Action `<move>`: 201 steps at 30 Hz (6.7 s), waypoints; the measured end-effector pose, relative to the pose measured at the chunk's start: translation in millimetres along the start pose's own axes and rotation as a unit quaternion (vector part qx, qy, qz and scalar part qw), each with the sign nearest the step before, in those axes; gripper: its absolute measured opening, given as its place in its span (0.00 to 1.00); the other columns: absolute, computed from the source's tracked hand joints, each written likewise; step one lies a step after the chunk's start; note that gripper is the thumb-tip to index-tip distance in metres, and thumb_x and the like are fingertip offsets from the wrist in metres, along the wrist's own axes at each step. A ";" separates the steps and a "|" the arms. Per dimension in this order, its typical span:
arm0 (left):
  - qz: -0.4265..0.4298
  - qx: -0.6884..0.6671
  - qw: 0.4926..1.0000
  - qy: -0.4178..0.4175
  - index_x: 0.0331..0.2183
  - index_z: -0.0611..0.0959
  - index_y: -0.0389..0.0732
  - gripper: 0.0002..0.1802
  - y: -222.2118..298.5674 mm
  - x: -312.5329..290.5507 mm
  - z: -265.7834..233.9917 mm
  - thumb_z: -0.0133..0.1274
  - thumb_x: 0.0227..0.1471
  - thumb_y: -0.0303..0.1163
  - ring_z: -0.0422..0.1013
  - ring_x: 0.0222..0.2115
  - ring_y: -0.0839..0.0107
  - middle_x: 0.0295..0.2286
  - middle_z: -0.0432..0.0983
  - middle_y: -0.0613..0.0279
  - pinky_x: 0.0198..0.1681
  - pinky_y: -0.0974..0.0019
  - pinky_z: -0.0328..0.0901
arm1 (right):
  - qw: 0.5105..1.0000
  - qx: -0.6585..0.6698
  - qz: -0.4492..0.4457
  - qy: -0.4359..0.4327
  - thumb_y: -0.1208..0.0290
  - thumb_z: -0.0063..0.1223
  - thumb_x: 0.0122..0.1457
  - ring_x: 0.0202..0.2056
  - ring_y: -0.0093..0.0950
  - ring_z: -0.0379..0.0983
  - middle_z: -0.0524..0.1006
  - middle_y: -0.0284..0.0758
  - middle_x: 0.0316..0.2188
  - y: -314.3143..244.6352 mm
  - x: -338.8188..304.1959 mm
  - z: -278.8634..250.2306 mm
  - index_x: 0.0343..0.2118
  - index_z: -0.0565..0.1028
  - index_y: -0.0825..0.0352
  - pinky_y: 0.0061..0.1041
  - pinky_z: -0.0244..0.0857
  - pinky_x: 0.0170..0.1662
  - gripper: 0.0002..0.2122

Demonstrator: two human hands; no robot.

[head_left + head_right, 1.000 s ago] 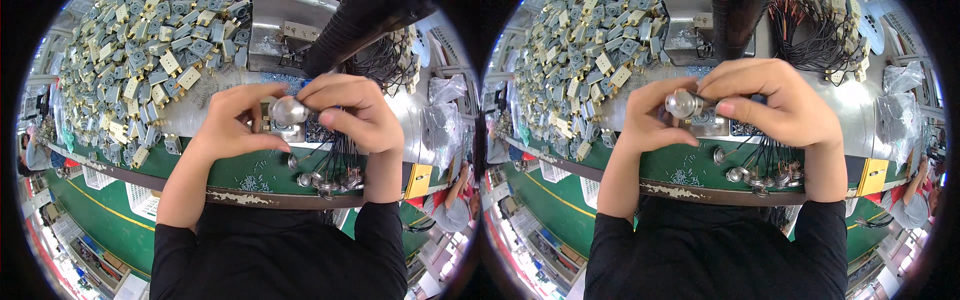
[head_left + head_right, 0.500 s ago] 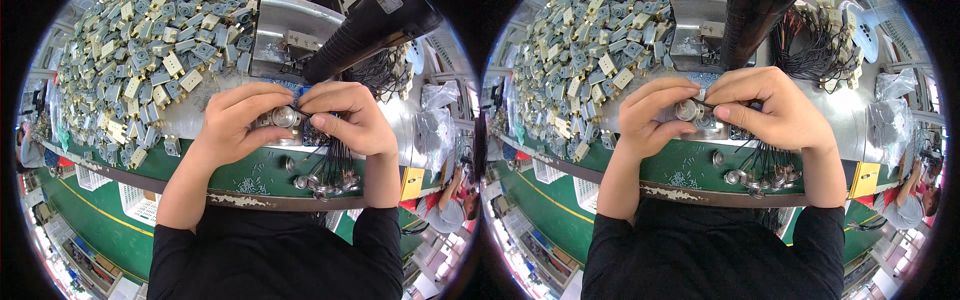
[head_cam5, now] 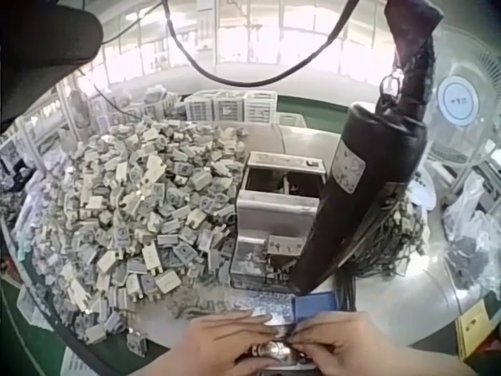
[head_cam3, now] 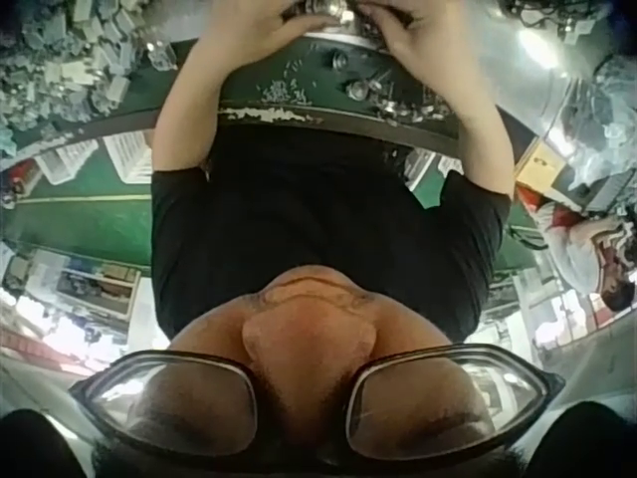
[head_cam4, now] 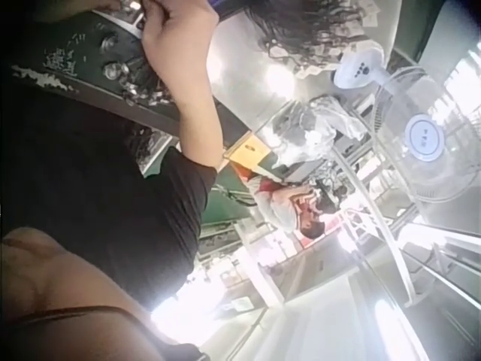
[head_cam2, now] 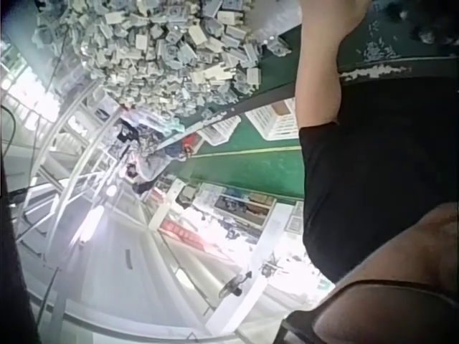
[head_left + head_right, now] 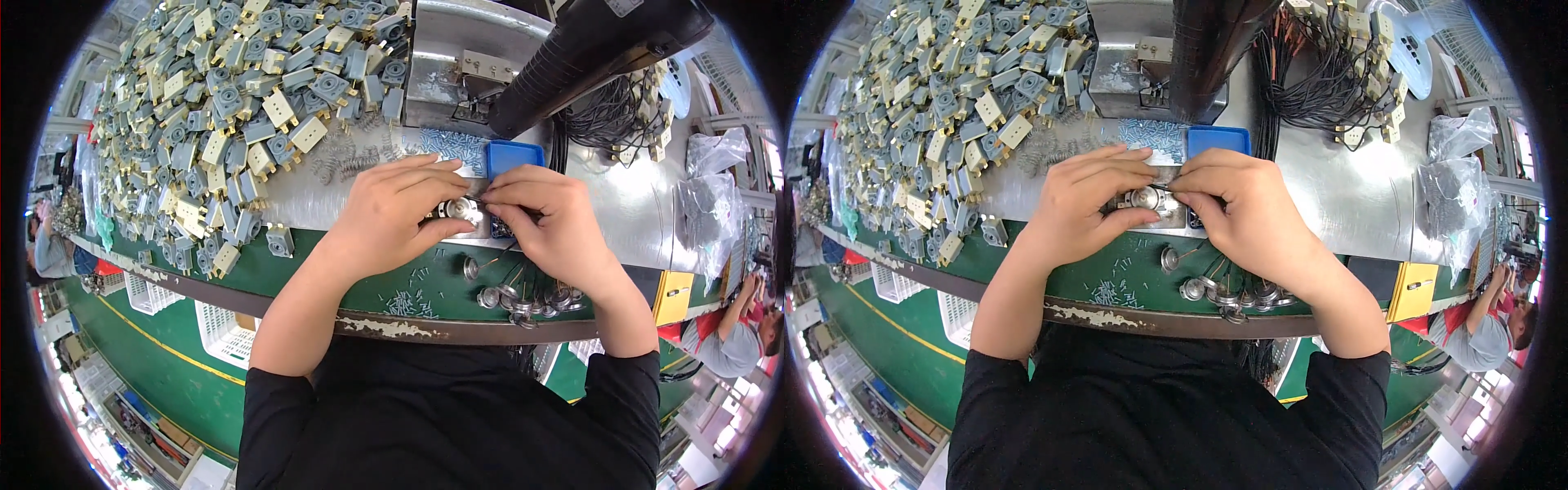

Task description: Assembling and inspecting small electronic or mechanical switches at a factory workbench using an electric screwdriver.

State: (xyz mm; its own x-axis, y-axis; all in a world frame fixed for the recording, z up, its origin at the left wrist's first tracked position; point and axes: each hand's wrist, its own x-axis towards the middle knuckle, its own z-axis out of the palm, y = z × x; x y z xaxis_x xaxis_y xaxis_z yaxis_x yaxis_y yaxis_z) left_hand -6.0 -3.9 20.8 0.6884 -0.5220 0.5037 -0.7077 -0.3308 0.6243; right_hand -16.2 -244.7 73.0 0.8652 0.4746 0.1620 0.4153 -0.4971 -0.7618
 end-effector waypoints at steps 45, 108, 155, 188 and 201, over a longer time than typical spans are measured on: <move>-0.087 -0.183 0.979 -0.025 0.39 0.85 0.34 0.18 -14.3 -8.5 8.5 0.71 0.44 0.26 0.80 0.46 0.53 0.41 0.84 0.51 0.50 0.56 0.75 | 0.997 -0.051 -0.060 -0.024 0.88 0.64 0.50 0.38 0.36 0.83 0.84 0.42 0.36 16.0 17.8 7.7 0.32 0.81 0.71 0.31 0.75 0.43 0.08; -0.064 -0.159 0.985 -0.032 0.40 0.87 0.35 0.17 -12.3 0.1 3.2 0.71 0.45 0.26 0.81 0.46 0.57 0.41 0.84 0.55 0.47 0.58 0.77 | 0.805 0.263 0.091 0.525 0.26 0.25 0.66 0.12 0.24 0.64 0.67 0.32 0.16 -81.7 154.3 8.5 0.55 0.65 0.69 0.26 0.63 0.17 0.42; -0.058 -0.140 0.988 -0.023 0.40 0.87 0.37 0.18 -16.4 -10.4 8.4 0.69 0.44 0.27 0.81 0.40 0.55 0.43 0.83 0.56 0.42 0.58 0.77 | 0.891 0.411 -0.138 0.134 0.18 0.43 0.52 0.19 0.22 0.67 0.70 0.29 0.26 -33.5 51.6 17.4 0.66 0.61 0.63 0.26 0.64 0.22 0.52; -0.075 -0.151 0.985 -0.032 0.40 0.86 0.36 0.15 -10.5 -4.7 5.9 0.69 0.48 0.28 0.81 0.46 0.57 0.42 0.84 0.54 0.47 0.58 0.76 | 0.877 0.372 -0.206 0.225 0.14 0.35 0.50 0.25 0.27 0.67 0.71 0.33 0.27 -3.2 122.4 -47.7 0.61 0.63 0.64 0.34 0.64 0.33 0.53; -0.081 -0.169 0.982 -0.027 0.39 0.87 0.35 0.16 -12.0 -2.8 3.4 0.70 0.46 0.27 0.82 0.46 0.58 0.41 0.84 0.54 0.49 0.58 0.76 | 0.885 0.369 -0.161 0.234 0.15 0.34 0.52 0.24 0.28 0.67 0.70 0.34 0.26 2.0 129.3 -36.2 0.63 0.61 0.66 0.33 0.65 0.31 0.53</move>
State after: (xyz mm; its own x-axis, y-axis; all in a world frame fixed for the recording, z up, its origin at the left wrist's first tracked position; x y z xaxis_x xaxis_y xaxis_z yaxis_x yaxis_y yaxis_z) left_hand 0.0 -1.1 9.9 0.7721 -0.5279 0.3539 -0.4891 -0.1379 0.8613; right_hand 106.7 -210.7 115.1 0.8289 0.0660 0.5555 0.5143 0.3009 -0.8031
